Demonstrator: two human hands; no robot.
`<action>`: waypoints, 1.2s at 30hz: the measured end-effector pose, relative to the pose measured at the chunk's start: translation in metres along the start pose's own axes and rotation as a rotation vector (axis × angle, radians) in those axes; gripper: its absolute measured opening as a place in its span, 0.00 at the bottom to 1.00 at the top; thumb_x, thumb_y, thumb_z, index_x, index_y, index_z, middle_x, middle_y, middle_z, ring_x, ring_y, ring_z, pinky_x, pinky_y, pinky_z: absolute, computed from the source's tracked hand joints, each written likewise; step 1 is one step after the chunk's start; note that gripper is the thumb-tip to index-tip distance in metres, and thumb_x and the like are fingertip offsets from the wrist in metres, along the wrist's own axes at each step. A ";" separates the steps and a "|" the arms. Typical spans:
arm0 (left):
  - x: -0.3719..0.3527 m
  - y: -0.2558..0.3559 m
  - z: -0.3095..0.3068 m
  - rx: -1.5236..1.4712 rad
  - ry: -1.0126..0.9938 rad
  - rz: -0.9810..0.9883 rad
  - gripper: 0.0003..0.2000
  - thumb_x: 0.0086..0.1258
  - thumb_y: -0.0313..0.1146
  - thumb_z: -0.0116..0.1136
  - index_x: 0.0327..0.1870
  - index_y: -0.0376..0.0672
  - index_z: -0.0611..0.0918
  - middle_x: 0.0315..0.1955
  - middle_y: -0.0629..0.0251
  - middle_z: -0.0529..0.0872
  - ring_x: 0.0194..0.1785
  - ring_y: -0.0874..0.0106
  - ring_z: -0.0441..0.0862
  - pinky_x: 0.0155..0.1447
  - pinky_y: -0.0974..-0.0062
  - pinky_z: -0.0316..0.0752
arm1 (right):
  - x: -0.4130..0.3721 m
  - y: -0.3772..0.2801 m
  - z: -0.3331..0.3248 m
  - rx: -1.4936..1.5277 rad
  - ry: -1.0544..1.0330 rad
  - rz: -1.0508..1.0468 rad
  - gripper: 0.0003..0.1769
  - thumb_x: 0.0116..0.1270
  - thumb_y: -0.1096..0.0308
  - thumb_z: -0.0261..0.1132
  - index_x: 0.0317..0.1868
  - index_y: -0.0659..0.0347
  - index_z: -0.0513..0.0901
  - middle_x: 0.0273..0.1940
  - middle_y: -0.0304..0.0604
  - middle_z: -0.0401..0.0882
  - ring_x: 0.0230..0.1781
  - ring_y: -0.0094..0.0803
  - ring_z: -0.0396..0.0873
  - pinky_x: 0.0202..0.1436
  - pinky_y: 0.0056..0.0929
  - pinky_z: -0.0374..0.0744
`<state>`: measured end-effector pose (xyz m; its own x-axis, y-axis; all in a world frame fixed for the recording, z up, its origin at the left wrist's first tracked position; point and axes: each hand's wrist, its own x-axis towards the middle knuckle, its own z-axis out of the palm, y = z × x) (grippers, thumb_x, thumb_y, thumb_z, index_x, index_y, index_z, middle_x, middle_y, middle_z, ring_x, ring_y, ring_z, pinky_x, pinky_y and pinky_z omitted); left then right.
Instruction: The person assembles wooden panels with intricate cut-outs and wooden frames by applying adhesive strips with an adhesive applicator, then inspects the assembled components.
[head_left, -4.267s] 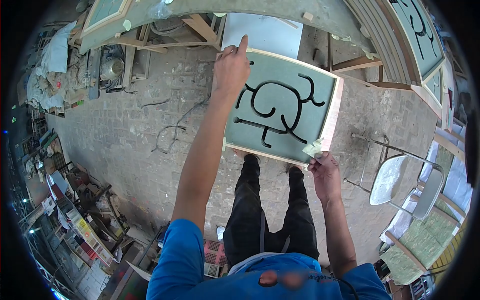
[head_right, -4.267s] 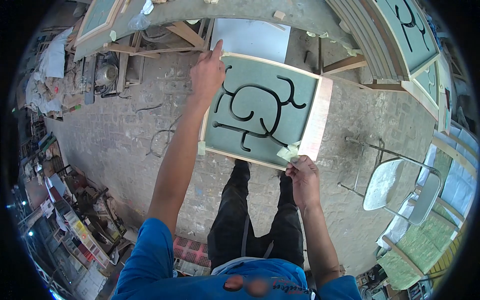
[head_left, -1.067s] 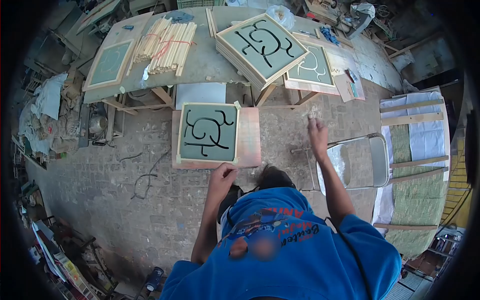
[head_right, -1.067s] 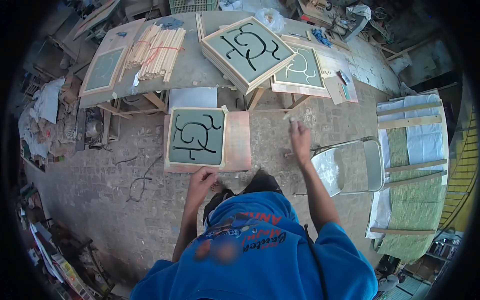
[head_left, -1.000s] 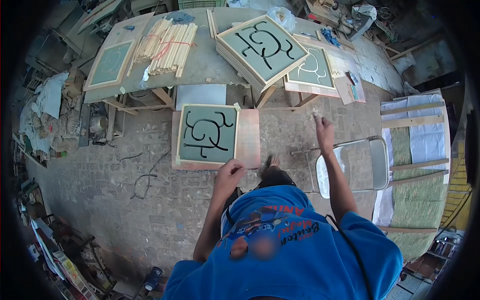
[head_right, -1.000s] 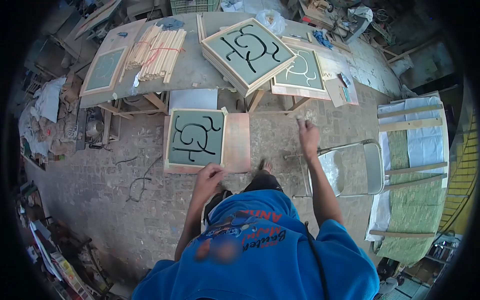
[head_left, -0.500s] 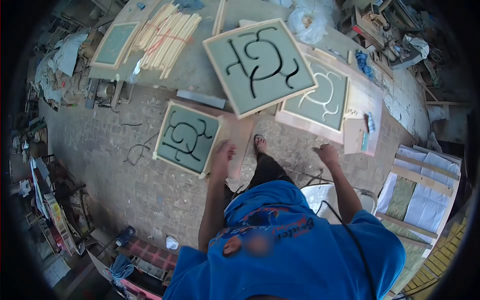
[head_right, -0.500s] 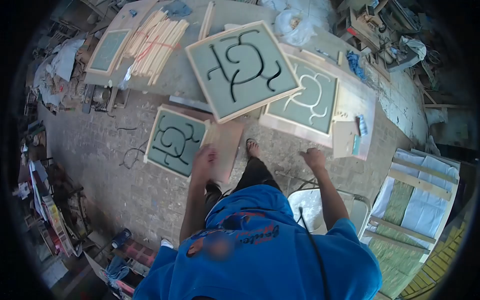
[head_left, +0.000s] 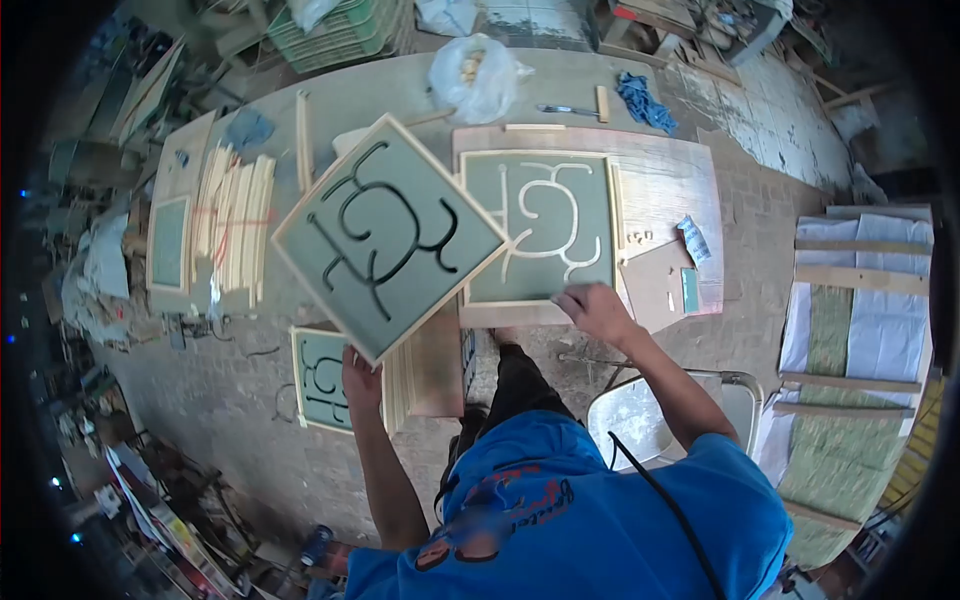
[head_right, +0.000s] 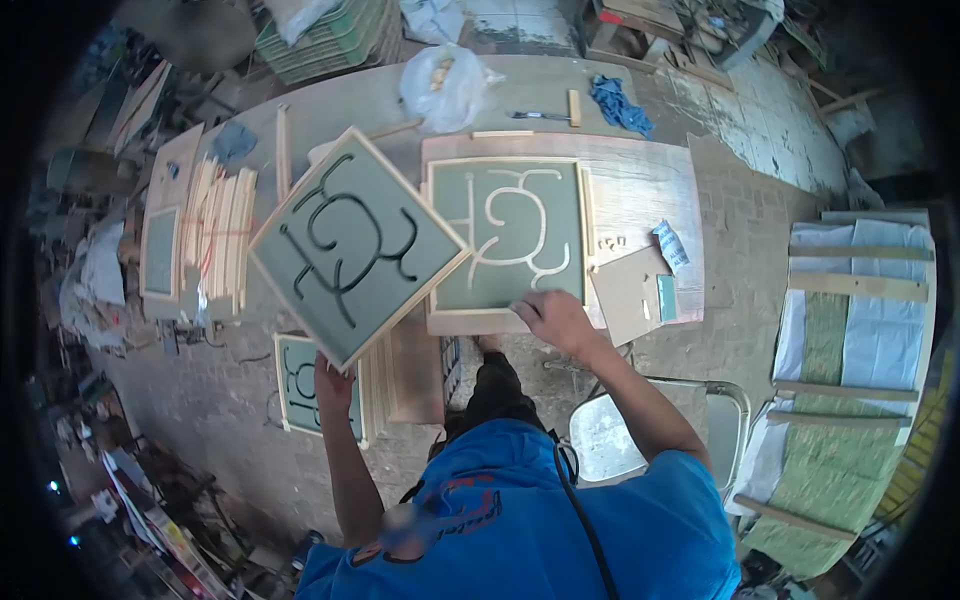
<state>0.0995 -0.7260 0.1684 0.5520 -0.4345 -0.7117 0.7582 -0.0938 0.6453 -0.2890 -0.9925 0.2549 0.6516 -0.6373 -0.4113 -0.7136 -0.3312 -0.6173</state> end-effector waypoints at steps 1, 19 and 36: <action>0.000 -0.001 0.005 -0.033 -0.028 -0.006 0.17 0.77 0.40 0.47 0.60 0.42 0.73 0.47 0.63 0.82 0.47 0.68 0.79 0.49 0.69 0.76 | 0.015 -0.006 -0.016 0.207 0.109 -0.040 0.18 0.70 0.58 0.59 0.50 0.63 0.75 0.34 0.50 0.82 0.35 0.45 0.82 0.41 0.44 0.77; 0.023 -0.038 0.024 -0.301 -0.238 0.015 0.26 0.77 0.47 0.45 0.70 0.43 0.65 0.66 0.59 0.72 0.66 0.59 0.71 0.68 0.55 0.70 | 0.350 -0.086 0.004 0.937 -0.021 -0.083 0.37 0.77 0.40 0.42 0.61 0.69 0.74 0.53 0.54 0.77 0.54 0.35 0.74 0.62 0.34 0.71; 0.014 -0.014 0.042 -0.205 0.011 0.020 0.20 0.77 0.39 0.45 0.61 0.34 0.76 0.51 0.61 0.82 0.52 0.70 0.80 0.58 0.70 0.75 | 0.346 -0.105 -0.008 1.210 -0.332 0.156 0.21 0.75 0.56 0.54 0.56 0.64 0.78 0.43 0.44 0.84 0.40 0.30 0.84 0.40 0.27 0.85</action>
<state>0.0824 -0.7679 0.1612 0.5702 -0.4248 -0.7032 0.8014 0.0995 0.5898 0.0090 -1.1838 0.1834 0.7399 -0.3494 -0.5749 -0.2116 0.6903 -0.6919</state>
